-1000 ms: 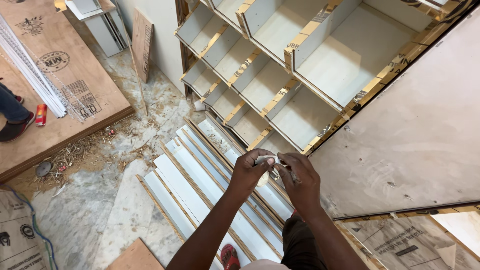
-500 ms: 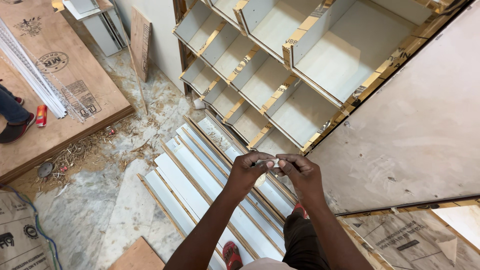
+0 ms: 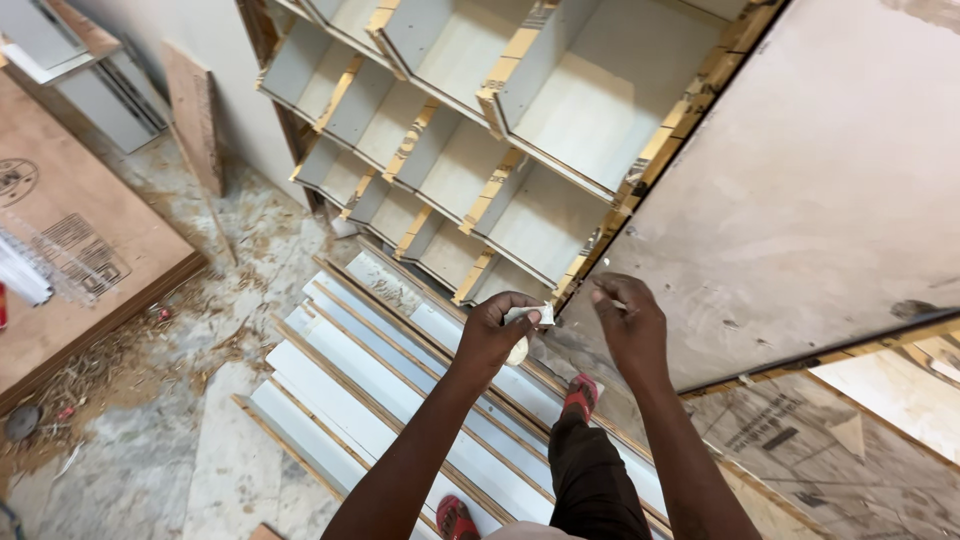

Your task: The person applies a white putty-like substance to the seams and joints of a wooden wall structure using their hands. They repeatedly knead the putty and press it into the gaps between the wooden panels.

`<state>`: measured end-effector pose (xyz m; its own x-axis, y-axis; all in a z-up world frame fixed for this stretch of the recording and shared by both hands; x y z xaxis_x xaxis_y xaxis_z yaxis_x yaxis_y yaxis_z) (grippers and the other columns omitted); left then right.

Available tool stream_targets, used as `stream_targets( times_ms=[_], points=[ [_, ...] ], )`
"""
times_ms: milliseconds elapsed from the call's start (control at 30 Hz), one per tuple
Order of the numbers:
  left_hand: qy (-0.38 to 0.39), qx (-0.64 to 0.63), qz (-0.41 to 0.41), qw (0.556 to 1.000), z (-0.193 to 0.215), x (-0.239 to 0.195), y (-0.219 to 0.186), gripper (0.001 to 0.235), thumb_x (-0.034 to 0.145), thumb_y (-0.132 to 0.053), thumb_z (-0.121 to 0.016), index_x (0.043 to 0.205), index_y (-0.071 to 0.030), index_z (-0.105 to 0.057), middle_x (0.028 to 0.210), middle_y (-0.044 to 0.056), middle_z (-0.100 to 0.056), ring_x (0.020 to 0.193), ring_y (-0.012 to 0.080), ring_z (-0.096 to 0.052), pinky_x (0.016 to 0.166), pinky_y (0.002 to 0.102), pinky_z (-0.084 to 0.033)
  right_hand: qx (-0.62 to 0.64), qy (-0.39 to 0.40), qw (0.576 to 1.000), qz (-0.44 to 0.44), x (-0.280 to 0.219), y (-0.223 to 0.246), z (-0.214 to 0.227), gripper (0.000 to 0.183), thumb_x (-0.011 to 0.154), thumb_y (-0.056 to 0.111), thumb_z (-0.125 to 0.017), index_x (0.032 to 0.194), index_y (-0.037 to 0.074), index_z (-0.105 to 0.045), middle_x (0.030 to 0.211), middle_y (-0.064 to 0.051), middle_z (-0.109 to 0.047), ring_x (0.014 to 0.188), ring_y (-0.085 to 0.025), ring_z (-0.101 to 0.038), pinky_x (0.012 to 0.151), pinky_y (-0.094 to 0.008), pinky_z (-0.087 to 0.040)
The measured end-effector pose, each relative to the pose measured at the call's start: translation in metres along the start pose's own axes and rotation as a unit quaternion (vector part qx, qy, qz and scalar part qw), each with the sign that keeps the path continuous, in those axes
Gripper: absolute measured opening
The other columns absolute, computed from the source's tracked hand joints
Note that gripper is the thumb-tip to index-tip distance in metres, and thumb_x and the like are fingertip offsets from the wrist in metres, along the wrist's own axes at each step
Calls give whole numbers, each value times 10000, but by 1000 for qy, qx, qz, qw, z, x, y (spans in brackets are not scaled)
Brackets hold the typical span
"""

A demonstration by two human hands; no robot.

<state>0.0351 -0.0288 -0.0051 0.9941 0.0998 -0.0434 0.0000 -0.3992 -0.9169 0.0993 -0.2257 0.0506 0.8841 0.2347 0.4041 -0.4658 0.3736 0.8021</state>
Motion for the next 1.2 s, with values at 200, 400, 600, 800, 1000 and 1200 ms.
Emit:
stream_targets(
  times_ms=[200,400,600,800,1000,1200],
  points=[
    [-15,23,-1,1000,-21,12,6,187,948,-141,-720,1069,0,-701,862,12,-720,757,54,-628,664,224,-515,-47,6,996,78,-15,49,-10,181,886,55,-774,1055,40,-710,1131,-83,-694,957,-187,-747,780,-282,-651],
    [7,15,-13,1000,-20,4,-3,177,978,-130,-717,1088,7,-722,845,24,-692,792,57,-622,715,234,-509,-35,-8,998,47,-21,54,-14,218,853,43,-793,1058,21,-722,1054,-95,-725,858,-187,-749,741,-292,-613],
    [22,75,-38,996,-7,-9,-15,162,928,-132,-757,1027,-4,-756,894,34,-747,837,81,-669,757,252,-552,11,48,999,20,-28,43,-19,176,867,54,-794,1032,15,-749,961,-82,-763,817,-153,-762,738,-272,-620],
    [29,181,-77,980,6,-25,-30,147,927,-158,-756,1030,-55,-775,902,34,-727,850,104,-692,751,272,-568,333,116,905,-238,-29,13,-33,162,898,57,-727,1003,-65,-747,836,-127,-760,739,-167,-736,688,-290,-605],
    [0,115,-46,992,10,-30,-30,195,943,-166,-724,1078,-28,-754,894,32,-733,818,105,-673,753,272,-565,216,62,943,-244,-31,25,-41,245,1052,159,-655,959,-53,-736,832,-127,-736,714,-151,-674,678,-282,-565],
    [-35,169,-46,984,8,-37,-35,183,943,-157,-735,1056,-14,-756,891,50,-726,819,104,-642,739,277,-525,-38,29,993,109,-36,74,-34,138,892,102,-753,994,11,-744,959,-101,-740,830,-158,-722,702,-286,-575]
  ],
)
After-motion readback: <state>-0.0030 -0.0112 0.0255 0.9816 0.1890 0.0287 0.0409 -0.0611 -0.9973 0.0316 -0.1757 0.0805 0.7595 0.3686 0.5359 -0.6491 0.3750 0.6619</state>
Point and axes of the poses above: each hand's wrist, its own x-axis towards the middle knuckle, its own z-axis out of the back of the hand, y = z × x, the point moved 2 cm from there along x, towards the middle knuckle
